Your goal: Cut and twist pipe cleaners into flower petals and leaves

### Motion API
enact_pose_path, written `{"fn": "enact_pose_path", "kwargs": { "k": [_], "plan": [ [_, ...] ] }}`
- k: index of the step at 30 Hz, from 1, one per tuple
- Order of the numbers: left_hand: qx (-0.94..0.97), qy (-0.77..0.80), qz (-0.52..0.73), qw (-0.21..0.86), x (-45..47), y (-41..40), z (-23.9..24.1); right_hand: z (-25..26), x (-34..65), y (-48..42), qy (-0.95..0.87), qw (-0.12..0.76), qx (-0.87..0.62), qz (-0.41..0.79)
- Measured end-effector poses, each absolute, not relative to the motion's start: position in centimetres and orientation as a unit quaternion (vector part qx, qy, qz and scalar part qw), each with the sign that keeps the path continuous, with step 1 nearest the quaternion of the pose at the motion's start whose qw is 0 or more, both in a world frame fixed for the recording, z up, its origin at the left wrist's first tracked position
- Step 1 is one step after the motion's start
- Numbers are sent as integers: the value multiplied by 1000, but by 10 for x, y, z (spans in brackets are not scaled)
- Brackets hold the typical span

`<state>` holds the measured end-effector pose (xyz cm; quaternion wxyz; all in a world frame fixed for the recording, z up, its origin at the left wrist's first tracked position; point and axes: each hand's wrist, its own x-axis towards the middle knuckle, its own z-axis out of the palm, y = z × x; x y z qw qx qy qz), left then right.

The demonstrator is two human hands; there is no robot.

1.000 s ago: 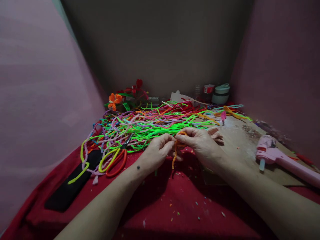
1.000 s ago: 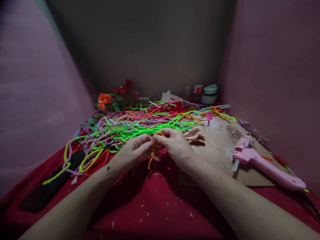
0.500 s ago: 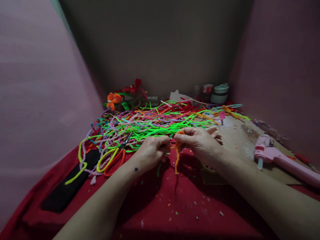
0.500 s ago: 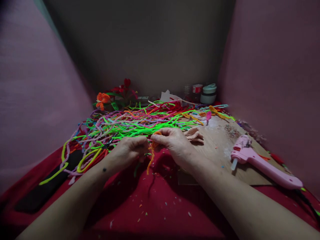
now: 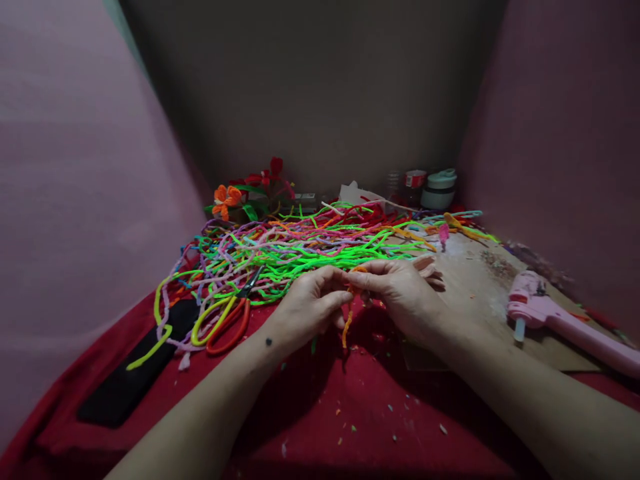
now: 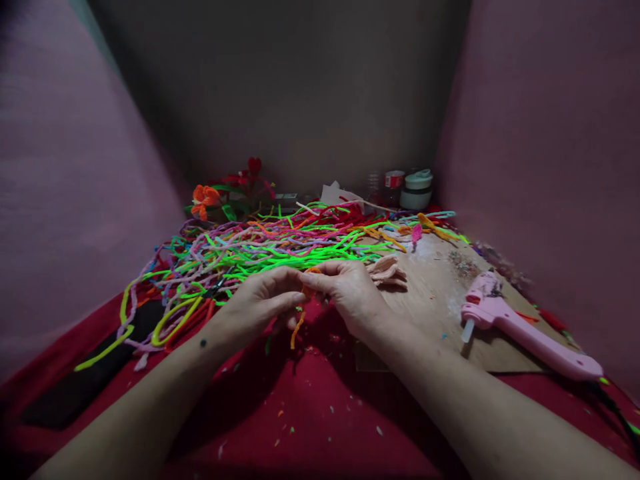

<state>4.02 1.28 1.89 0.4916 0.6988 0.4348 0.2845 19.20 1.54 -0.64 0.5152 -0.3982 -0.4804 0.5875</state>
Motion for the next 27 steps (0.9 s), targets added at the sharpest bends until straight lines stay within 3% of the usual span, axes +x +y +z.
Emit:
{"fn": "enact_pose_path", "kwargs": {
  "k": [10,19,23,27],
  "plan": [
    [732,417,261,471,39,13,15,-6,194,17,-475,547,-373,580],
    [626,404,292,600,35,14,15,-10,190,20,-442,546,-290,650],
    [650,417,264,579,34,14,18,-9,189,17,-462,529,-328,632],
    [638,451,345,520,36,14,23,-7,187,13,-505,516,-380,579]
  ]
}}
